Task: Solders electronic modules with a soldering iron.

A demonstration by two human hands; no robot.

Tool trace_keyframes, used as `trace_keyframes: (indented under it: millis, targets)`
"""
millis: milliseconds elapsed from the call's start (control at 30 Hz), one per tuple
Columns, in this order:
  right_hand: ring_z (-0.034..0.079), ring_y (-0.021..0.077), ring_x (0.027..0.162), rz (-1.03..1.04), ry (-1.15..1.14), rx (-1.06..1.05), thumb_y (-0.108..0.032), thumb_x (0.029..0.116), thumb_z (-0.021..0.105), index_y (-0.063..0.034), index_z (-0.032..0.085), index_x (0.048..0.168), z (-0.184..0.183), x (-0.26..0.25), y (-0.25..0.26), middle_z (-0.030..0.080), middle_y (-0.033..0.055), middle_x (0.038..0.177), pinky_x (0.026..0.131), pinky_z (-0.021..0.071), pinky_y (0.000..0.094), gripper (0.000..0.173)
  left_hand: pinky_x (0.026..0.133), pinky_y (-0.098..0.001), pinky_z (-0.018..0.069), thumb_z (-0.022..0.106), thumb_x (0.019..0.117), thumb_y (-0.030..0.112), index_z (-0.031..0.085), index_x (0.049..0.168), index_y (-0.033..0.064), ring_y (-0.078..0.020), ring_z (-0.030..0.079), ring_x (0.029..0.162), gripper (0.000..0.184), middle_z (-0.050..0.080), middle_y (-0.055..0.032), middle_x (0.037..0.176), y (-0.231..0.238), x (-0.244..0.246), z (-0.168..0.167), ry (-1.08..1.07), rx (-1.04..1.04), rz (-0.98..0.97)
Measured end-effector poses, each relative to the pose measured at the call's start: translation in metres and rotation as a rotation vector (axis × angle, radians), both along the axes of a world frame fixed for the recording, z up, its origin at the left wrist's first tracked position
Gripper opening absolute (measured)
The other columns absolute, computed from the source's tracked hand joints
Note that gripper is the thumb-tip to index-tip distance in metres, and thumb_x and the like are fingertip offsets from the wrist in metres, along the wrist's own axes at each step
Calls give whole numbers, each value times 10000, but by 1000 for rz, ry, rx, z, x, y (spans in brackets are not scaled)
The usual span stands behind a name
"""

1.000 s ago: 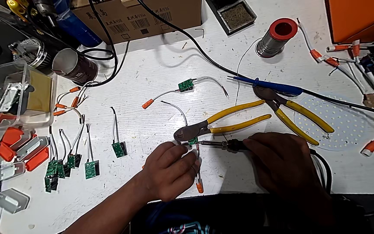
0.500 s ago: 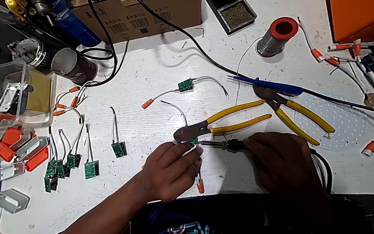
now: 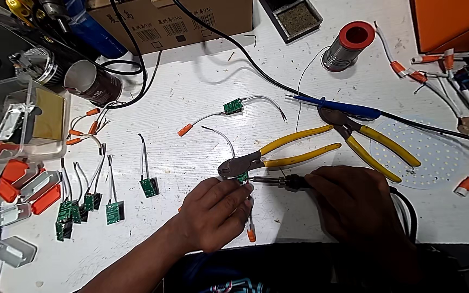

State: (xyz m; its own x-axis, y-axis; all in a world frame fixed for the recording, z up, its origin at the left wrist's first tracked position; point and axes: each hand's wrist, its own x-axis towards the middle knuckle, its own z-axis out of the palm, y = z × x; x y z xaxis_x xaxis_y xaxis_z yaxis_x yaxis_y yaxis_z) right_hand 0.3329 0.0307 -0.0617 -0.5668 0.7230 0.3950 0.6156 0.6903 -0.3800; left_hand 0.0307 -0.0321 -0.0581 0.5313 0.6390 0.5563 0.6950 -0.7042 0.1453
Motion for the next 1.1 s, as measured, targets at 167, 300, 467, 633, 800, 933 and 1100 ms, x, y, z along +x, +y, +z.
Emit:
trace_keyframes:
  millis: [167, 300, 467, 633, 800, 933, 1100]
  targets:
    - [640, 240, 1014, -3, -7, -4, -188, 1043, 500, -165, 675, 1216, 0, 0, -1, 699, 83, 1075, 939, 417, 475, 247, 849, -374, 491, 587, 1025, 119, 649, 1090, 89, -241, 687, 1035, 94, 752, -109, 1163, 0, 0, 0, 3, 1, 6]
    - [635, 238, 1007, -6, 0, -3, -187, 1042, 498, -164, 678, 1210, 0, 0, -1, 700, 81, 1069, 933, 410, 464, 248, 845, -372, 490, 588, 1024, 125, 646, 1102, 90, -241, 687, 1038, 103, 752, -108, 1167, 0, 0, 0, 7, 2, 6]
    - [634, 239, 1012, -6, 2, -7, -183, 1042, 500, -161, 679, 1212, 0, 0, -1, 701, 84, 1072, 932, 409, 466, 248, 843, -373, 490, 588, 1024, 119, 644, 1102, 87, -244, 688, 1034, 101, 751, -113, 1166, 0, 0, -1, 4, 4, 6]
    - [640, 239, 1019, -6, -3, -12, -174, 1039, 503, -159, 680, 1213, 1, 0, -1, 703, 87, 1078, 938, 415, 475, 248, 844, -374, 485, 581, 1028, 122, 645, 1100, 91, -237, 686, 1034, 102, 751, -110, 1166, 0, 0, 0, 12, 6, 11]
    - [643, 242, 1013, -8, -3, -11, -175, 1040, 498, -160, 682, 1208, 1, 0, -1, 704, 86, 1072, 941, 420, 477, 251, 838, -371, 486, 584, 1026, 120, 644, 1099, 90, -236, 686, 1031, 99, 750, -108, 1168, 0, 0, 0, 8, 6, 11]
    - [638, 238, 1017, -11, 5, -16, -183, 1043, 504, -157, 674, 1213, 1, 0, -1, 702, 85, 1075, 932, 415, 471, 242, 842, -371, 487, 584, 1027, 124, 644, 1101, 92, -234, 685, 1031, 100, 750, -108, 1169, 0, 0, 0, 11, 2, 15]
    - [634, 238, 1010, -14, 26, -18, -181, 1036, 511, -152, 680, 1203, 1, 0, -2, 702, 87, 1066, 925, 413, 466, 239, 837, -371, 489, 584, 1026, 123, 646, 1098, 89, -235, 686, 1029, 101, 750, -109, 1165, 0, 0, 0, 11, 2, 17]
